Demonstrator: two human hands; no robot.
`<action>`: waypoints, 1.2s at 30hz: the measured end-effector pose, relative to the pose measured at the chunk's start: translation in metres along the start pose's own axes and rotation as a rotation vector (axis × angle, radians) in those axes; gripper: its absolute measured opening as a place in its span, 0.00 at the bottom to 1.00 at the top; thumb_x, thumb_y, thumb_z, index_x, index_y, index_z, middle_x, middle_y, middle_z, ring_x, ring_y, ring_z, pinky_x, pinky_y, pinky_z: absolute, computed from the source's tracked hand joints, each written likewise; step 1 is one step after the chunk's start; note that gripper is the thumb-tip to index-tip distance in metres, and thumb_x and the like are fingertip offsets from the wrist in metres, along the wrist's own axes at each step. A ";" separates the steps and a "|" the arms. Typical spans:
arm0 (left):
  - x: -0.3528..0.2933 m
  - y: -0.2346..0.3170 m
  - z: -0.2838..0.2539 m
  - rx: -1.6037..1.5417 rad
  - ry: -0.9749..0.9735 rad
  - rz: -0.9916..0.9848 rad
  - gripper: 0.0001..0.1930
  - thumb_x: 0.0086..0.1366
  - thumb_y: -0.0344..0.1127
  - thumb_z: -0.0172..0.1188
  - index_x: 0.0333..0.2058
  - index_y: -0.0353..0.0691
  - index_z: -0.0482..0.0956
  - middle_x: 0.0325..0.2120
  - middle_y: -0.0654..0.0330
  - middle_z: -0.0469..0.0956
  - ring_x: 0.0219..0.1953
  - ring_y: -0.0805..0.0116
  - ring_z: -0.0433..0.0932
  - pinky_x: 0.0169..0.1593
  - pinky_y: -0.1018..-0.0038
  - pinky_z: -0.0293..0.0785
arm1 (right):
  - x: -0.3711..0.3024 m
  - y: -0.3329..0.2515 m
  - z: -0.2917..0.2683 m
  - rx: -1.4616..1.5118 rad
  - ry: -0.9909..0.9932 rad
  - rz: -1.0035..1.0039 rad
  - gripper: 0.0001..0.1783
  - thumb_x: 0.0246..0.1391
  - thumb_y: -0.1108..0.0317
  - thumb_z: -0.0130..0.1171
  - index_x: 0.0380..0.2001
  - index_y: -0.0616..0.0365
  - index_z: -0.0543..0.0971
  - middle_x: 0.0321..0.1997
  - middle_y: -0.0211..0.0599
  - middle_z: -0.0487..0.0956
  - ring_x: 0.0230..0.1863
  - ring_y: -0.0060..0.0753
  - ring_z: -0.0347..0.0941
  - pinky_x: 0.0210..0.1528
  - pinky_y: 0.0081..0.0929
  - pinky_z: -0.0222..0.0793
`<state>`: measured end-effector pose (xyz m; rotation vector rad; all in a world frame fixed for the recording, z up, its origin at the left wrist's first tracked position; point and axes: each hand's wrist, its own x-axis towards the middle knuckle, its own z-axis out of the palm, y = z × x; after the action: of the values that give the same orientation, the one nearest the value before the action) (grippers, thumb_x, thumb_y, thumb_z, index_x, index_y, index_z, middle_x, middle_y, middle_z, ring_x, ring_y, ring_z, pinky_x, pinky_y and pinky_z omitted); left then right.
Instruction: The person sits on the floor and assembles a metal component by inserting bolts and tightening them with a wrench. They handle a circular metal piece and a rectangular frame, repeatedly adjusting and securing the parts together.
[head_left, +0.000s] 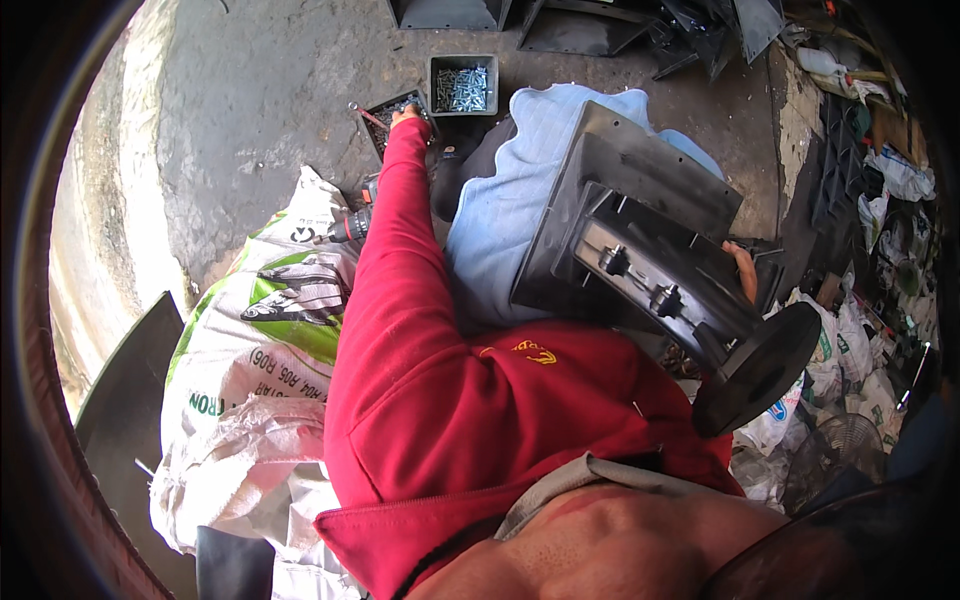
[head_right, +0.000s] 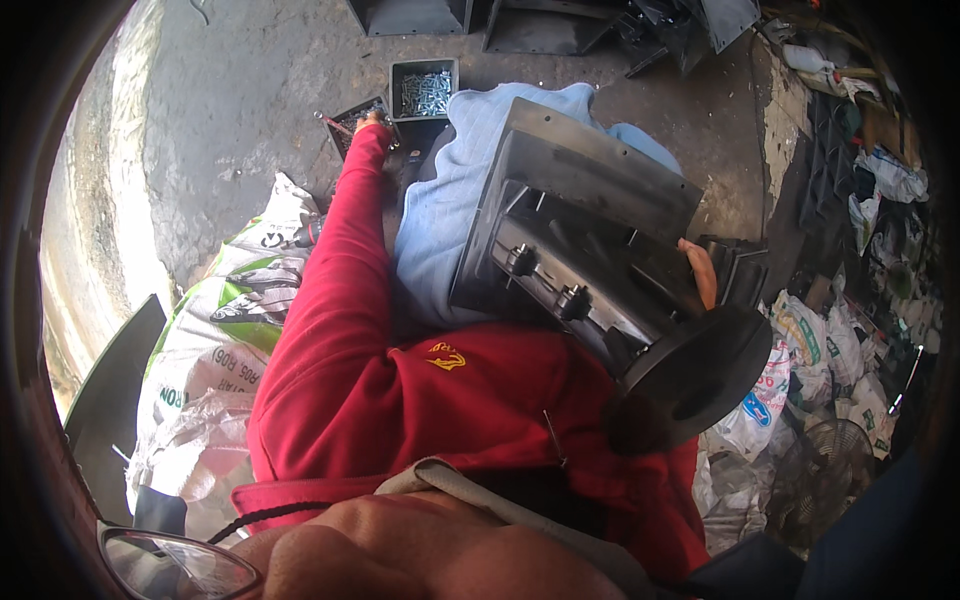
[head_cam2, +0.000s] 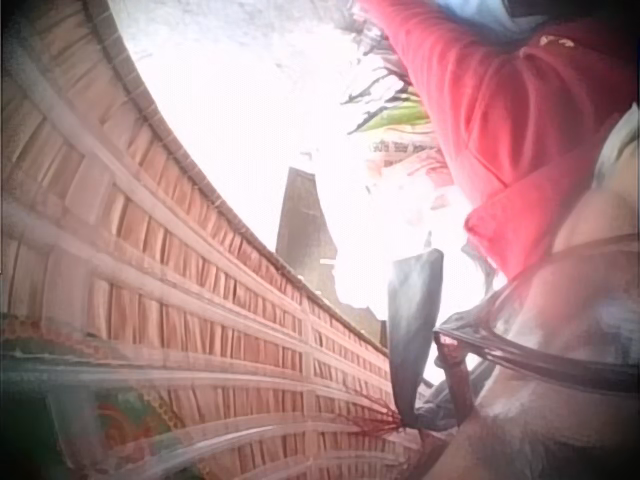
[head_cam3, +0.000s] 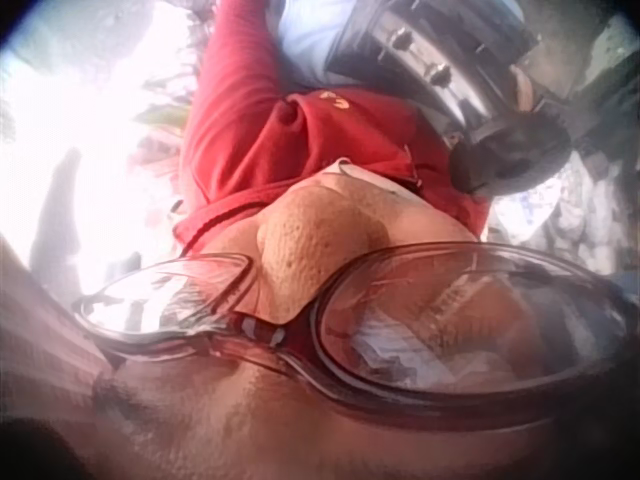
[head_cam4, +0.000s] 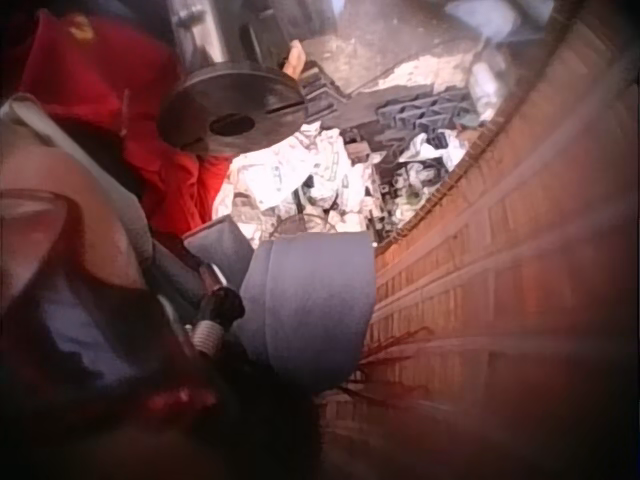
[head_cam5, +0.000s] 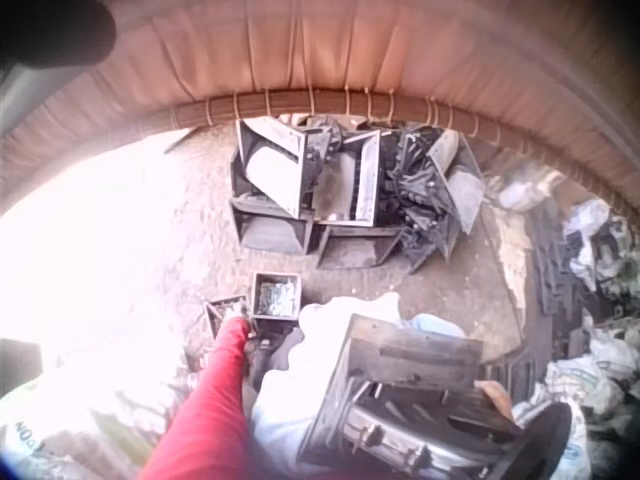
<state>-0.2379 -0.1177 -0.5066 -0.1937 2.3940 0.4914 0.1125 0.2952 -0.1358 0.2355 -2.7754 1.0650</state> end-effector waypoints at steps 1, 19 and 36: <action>-0.016 0.009 -0.012 0.011 -0.004 -0.018 0.27 0.50 0.39 0.62 0.51 0.51 0.70 0.54 0.44 0.65 0.56 0.50 0.66 0.57 0.63 0.65 | 0.002 0.001 -0.001 -0.014 -0.016 -0.006 0.29 0.49 0.70 0.57 0.54 0.70 0.63 0.52 0.56 0.69 0.54 0.47 0.68 0.58 0.37 0.61; 0.014 -0.046 -0.029 -1.003 -0.531 -0.189 0.10 0.57 0.25 0.59 0.39 0.40 0.76 0.32 0.61 0.77 0.33 0.62 0.78 0.34 0.67 0.78 | -0.009 -0.002 0.005 0.022 -0.001 0.143 0.27 0.51 0.69 0.55 0.54 0.67 0.63 0.52 0.51 0.68 0.54 0.43 0.66 0.57 0.34 0.60; -0.195 0.011 -0.158 -1.457 -0.414 0.360 0.13 0.60 0.31 0.57 0.43 0.35 0.73 0.34 0.61 0.76 0.28 0.76 0.72 0.31 0.78 0.72 | -0.038 -0.147 0.009 1.574 0.143 0.315 0.31 0.55 0.54 0.50 0.56 0.63 0.61 0.57 0.44 0.64 0.55 0.37 0.63 0.59 0.41 0.59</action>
<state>-0.1862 -0.1681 -0.2662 -0.2372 1.2516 2.1079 0.1784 0.1843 -0.0551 -0.1343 -1.2422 2.8631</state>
